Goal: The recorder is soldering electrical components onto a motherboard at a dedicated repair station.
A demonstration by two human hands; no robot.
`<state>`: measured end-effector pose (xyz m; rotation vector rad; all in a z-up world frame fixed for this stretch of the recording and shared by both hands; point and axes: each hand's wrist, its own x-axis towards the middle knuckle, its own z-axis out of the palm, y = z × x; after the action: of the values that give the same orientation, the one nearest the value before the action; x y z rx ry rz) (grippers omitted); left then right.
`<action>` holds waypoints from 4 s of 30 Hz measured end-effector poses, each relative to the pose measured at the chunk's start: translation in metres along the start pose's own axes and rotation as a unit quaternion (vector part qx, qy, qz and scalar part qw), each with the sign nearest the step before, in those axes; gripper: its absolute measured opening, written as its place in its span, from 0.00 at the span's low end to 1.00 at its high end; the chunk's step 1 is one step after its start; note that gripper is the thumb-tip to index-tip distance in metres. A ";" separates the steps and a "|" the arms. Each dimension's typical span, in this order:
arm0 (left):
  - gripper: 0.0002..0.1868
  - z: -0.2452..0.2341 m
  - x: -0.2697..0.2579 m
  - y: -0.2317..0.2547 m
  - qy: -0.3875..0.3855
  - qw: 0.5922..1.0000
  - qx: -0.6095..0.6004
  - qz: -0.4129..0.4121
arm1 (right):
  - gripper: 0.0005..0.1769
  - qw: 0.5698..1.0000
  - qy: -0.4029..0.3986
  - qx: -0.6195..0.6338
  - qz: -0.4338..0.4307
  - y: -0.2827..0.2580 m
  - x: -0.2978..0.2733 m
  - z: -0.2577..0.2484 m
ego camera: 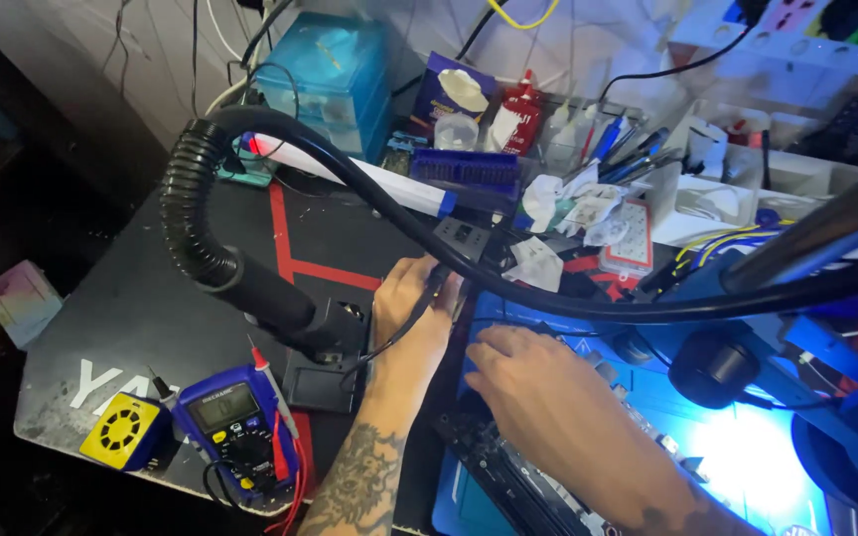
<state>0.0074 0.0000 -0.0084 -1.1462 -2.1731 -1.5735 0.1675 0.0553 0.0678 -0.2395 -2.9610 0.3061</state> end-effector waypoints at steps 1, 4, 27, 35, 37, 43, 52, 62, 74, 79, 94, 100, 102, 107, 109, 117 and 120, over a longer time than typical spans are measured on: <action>0.10 0.000 0.000 0.002 0.000 1.000 -0.001 -0.009 | 0.11 1.000 0.004 0.009 -0.007 -0.003 -0.003 -0.003; 0.10 0.008 0.000 -0.007 0.013 1.000 0.020 0.012 | 0.11 0.999 0.020 0.027 -0.007 -0.010 -0.012 -0.009; 0.17 -0.012 -0.024 0.009 -0.080 0.994 -0.031 -0.063 | 0.13 0.994 0.071 0.071 0.053 -0.003 -0.021 0.003; 0.11 -0.049 -0.124 0.134 -0.160 0.986 0.010 0.054 | 0.08 0.979 0.117 0.135 0.098 -0.012 -0.167 -0.016; 0.10 -0.040 -0.149 0.159 -0.150 0.977 -0.035 0.146 | 0.08 0.975 0.127 0.128 0.131 -0.010 -0.207 -0.019; 0.11 0.017 -0.200 0.223 -0.274 0.919 -0.128 0.252 | 0.10 0.913 0.276 0.103 0.283 0.014 -0.323 -0.005; 0.11 0.111 -0.253 0.280 -0.375 0.897 -0.033 0.232 | 0.13 0.835 0.338 0.006 0.435 0.090 -0.406 0.010; 0.05 0.202 -0.278 0.301 -0.425 0.850 0.154 0.273 | 0.19 0.916 0.294 0.009 0.274 0.158 -0.414 -0.028; 0.09 0.240 -0.259 0.276 -0.366 0.879 0.213 0.218 | 0.15 0.906 0.292 0.099 0.291 0.186 -0.421 -0.033; 0.10 0.248 -0.260 0.268 -0.313 0.904 0.141 0.256 | 0.16 0.916 0.298 0.102 0.249 0.188 -0.425 -0.036; 0.25 0.315 -0.243 0.243 -0.431 0.885 0.166 0.055 | 0.16 0.955 0.143 -0.101 0.241 0.161 -0.403 -0.064; 0.15 0.301 -0.223 0.267 -0.435 0.871 0.190 0.125 | 0.24 0.962 0.105 -0.093 0.235 0.159 -0.398 -0.070; 0.15 0.299 -0.223 0.264 -0.453 0.861 0.194 0.130 | 0.27 0.962 0.097 -0.116 0.226 0.159 -0.399 -0.061; 0.04 0.301 -0.235 0.242 -0.218 0.846 0.159 0.461 | 0.31 0.959 0.095 -0.175 0.204 0.161 -0.395 -0.053; 0.07 0.275 -0.213 0.278 -0.363 0.921 -0.064 0.124 | 0.30 0.959 0.127 -0.154 0.200 0.164 -0.395 -0.054; 0.10 0.233 -0.218 0.315 -0.325 0.927 -0.125 0.137 | 0.22 0.913 0.295 0.097 0.263 0.198 -0.408 -0.028; 0.11 0.213 -0.220 0.324 -0.302 0.922 -0.132 0.205 | 0.16 0.876 0.337 0.170 0.299 0.198 -0.415 -0.017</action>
<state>0.4348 0.1262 0.0061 -2.2524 -1.8495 -1.4739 0.6033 0.1780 -0.0150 -0.9864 -2.0355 0.6471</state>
